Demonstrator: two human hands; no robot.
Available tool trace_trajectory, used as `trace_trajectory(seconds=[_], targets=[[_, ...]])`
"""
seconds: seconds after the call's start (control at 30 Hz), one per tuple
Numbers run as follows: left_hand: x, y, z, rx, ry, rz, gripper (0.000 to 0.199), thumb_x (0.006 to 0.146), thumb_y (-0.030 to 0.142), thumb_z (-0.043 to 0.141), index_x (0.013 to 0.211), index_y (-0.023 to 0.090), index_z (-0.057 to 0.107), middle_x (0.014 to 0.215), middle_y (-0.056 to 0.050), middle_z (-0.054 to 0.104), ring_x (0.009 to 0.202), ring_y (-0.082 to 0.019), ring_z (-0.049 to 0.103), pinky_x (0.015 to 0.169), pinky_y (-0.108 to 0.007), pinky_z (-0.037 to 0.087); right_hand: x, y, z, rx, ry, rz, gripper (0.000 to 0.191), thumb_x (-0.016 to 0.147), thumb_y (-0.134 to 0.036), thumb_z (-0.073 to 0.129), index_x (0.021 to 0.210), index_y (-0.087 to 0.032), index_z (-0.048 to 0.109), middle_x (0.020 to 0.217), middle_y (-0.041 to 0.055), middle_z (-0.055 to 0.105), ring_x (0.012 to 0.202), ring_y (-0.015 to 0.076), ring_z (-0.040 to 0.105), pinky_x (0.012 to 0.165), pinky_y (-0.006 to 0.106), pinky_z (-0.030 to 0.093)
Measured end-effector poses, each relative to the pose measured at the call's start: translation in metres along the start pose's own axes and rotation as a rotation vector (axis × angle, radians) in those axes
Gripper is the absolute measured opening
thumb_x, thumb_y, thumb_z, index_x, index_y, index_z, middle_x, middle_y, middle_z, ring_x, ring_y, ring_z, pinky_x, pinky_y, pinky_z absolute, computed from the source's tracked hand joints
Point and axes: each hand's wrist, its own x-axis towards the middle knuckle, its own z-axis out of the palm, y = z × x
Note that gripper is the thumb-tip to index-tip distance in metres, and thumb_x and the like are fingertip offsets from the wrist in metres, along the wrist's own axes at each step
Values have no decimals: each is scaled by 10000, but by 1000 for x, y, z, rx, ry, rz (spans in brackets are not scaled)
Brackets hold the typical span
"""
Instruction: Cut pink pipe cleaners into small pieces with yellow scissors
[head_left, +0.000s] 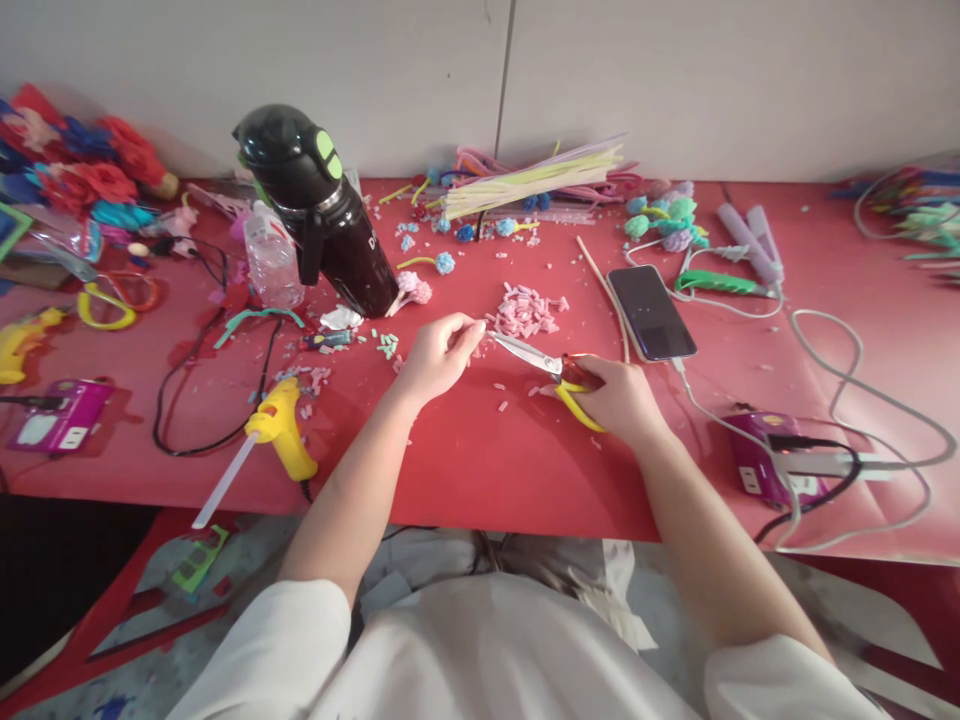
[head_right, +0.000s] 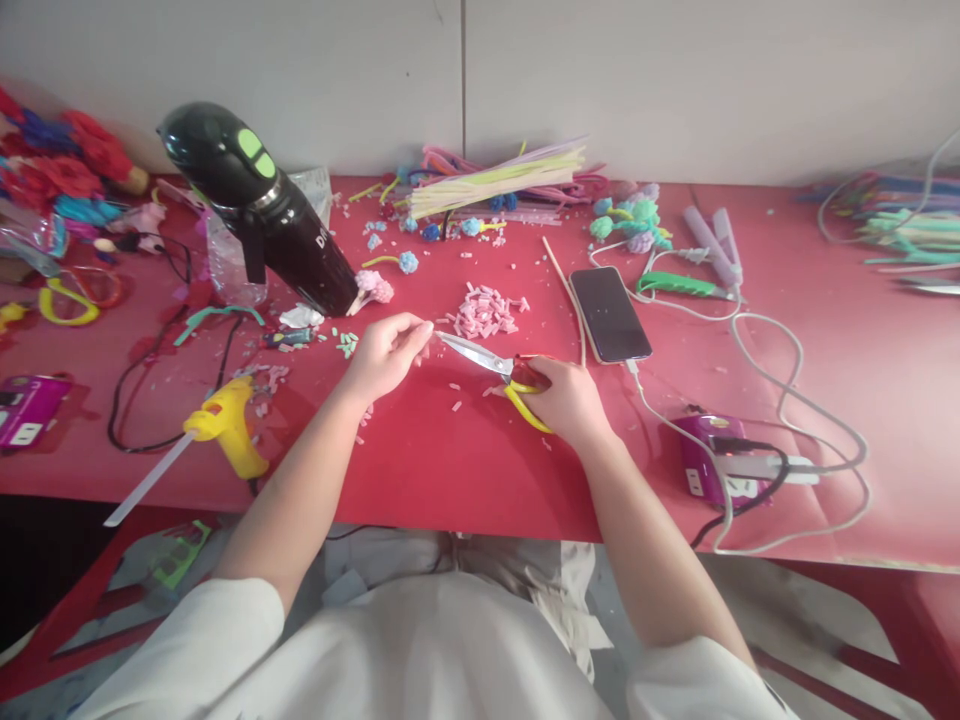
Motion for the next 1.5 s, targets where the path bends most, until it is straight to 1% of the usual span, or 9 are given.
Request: trace_trajectory(seconds=[0.07,0.27,0.5,0.77,1.0,1.17,1.23,1.33,1.5], targets=[[0,0,0,-1,-6,-2,417,1096,529,584,813,223,605,712,-6,635,663,-159,607,664,-316,471,0,0,0,-5,0,12,725,673,-952,714,675,-237,591,564,1,502,581,159,425,547,309,355],[1,1,1,6,3,5,378,1099,488,567,822,232,565,712,6,596,665,-153,559,656,-313,436,-3,-5,-3,4,22,9,720,683,-926,743,659,-252,491,563,-26,427,581,140,335,533,307,321],[1,2,3,32,-4,24,376,1114,484,529,829,239,533,702,10,573,665,-160,548,649,-312,439,-3,-3,-3,4,7,3,748,666,-955,737,655,-248,494,567,-17,442,583,144,365,540,306,328],[0,3,3,37,-19,34,367,1125,441,499,819,239,517,702,13,554,653,-156,532,654,-322,423,-2,-5,-3,-1,-16,19,753,660,-976,712,676,-240,550,580,-9,461,593,152,380,551,313,343],[-1,5,3,63,-11,51,398,1137,466,502,812,238,515,695,12,552,657,-156,533,661,-321,424,-1,-2,-2,-2,-6,17,717,673,-943,710,679,-241,565,567,-10,451,596,154,376,557,314,342],[-1,6,3,66,-9,59,388,1143,439,499,815,232,521,688,20,542,643,-144,520,652,-315,401,-4,-8,-4,-2,7,15,710,697,-915,720,662,-248,479,565,-24,410,600,138,323,561,311,329],[0,5,3,68,-8,77,403,1143,467,501,817,231,525,689,22,542,642,-142,521,646,-310,400,-5,-10,-5,-2,1,12,719,692,-928,714,665,-249,481,564,-27,399,599,137,320,557,308,322],[0,2,4,68,-2,123,443,1141,532,500,819,230,523,689,22,545,640,-141,522,637,-303,401,-4,-11,-5,-5,-19,17,734,680,-953,699,680,-242,519,581,-15,435,600,143,358,559,305,333],[2,-3,4,63,23,168,445,1138,554,505,836,230,534,691,27,545,633,-137,517,635,-296,402,-3,-8,-4,-9,-14,25,744,667,-963,704,671,-242,516,580,-11,440,596,145,363,558,308,334]])
